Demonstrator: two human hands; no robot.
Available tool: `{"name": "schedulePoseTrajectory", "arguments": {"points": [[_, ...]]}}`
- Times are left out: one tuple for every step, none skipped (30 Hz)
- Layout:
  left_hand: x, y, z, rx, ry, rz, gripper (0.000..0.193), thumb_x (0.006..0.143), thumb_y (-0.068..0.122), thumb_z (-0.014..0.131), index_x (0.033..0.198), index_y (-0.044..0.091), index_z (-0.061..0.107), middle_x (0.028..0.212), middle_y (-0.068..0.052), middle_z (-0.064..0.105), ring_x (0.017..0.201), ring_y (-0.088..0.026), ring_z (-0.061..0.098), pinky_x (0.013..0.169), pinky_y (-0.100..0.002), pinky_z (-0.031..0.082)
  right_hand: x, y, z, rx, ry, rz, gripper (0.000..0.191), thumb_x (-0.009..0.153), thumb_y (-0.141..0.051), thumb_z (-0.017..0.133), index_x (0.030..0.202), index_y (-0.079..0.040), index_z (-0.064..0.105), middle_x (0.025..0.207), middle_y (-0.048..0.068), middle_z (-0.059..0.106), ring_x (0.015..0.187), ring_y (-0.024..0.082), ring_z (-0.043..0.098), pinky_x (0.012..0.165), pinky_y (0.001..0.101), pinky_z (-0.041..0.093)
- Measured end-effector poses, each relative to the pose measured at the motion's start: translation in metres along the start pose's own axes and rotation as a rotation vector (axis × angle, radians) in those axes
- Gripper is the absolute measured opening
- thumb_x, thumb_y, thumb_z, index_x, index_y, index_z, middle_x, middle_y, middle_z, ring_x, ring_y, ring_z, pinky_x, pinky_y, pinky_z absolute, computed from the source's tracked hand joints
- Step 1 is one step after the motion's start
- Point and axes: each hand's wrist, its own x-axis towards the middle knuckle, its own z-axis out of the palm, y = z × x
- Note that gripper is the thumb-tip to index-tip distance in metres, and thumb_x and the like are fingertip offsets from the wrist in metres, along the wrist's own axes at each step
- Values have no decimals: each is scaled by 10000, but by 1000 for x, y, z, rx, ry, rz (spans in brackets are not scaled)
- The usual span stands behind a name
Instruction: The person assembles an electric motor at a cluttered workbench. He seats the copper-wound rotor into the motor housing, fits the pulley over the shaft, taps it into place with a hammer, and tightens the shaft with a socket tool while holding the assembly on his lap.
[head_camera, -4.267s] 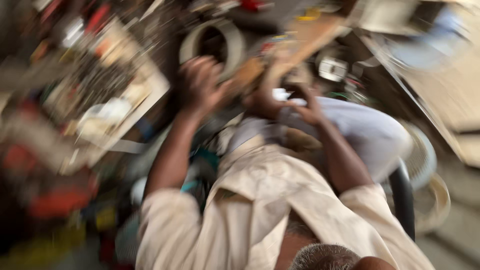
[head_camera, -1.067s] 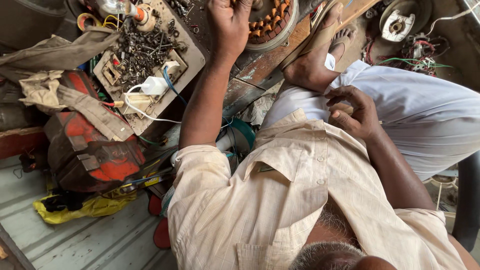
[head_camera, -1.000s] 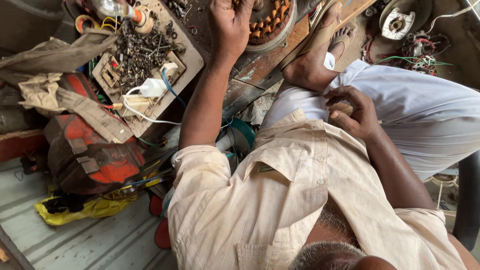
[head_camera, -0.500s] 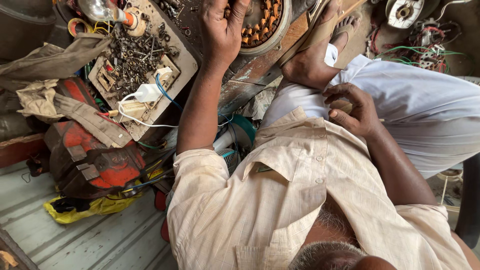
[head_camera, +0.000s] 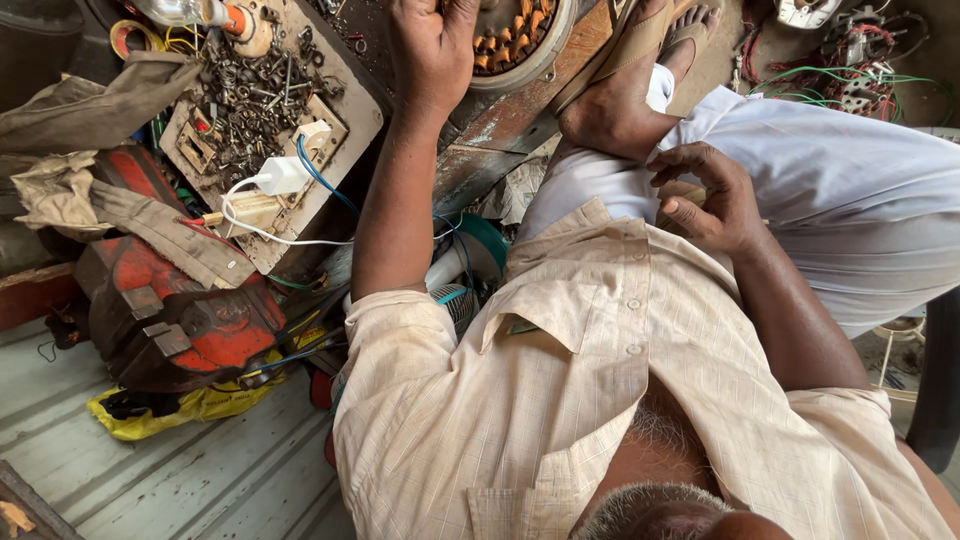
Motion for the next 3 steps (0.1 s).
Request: {"name": "schedulePoseTrajectory", "arguments": {"points": [[-1,1,-1,-19,-22,51,208,1078,196,673,976,15,663,842,-53,718,773,-214,708,724,-350,544,0,1,-1,4,1,-6,587,961,-383,786,1315,36,576,1278,121,660,1097,197,676,985,326,542],[-2,3,-1,-39,-45,98,203,1092,198,661,997,18,668,881,-57,735,810,-223,729,747,-355,562,-1,1,-2,-29,9,-8,587,957,-387,785,1316,31,584,1275,122,666,1081,197,676,991,330,541],[-2,5,-1,2,-40,135,211,1094,199,660,1001,10,664,885,-73,722,820,-230,719,762,-353,553,-2,2,-4,-60,14,-10,587,954,-392,784,1318,27,592,1272,122,672,1066,197,677,997,334,540]]}}
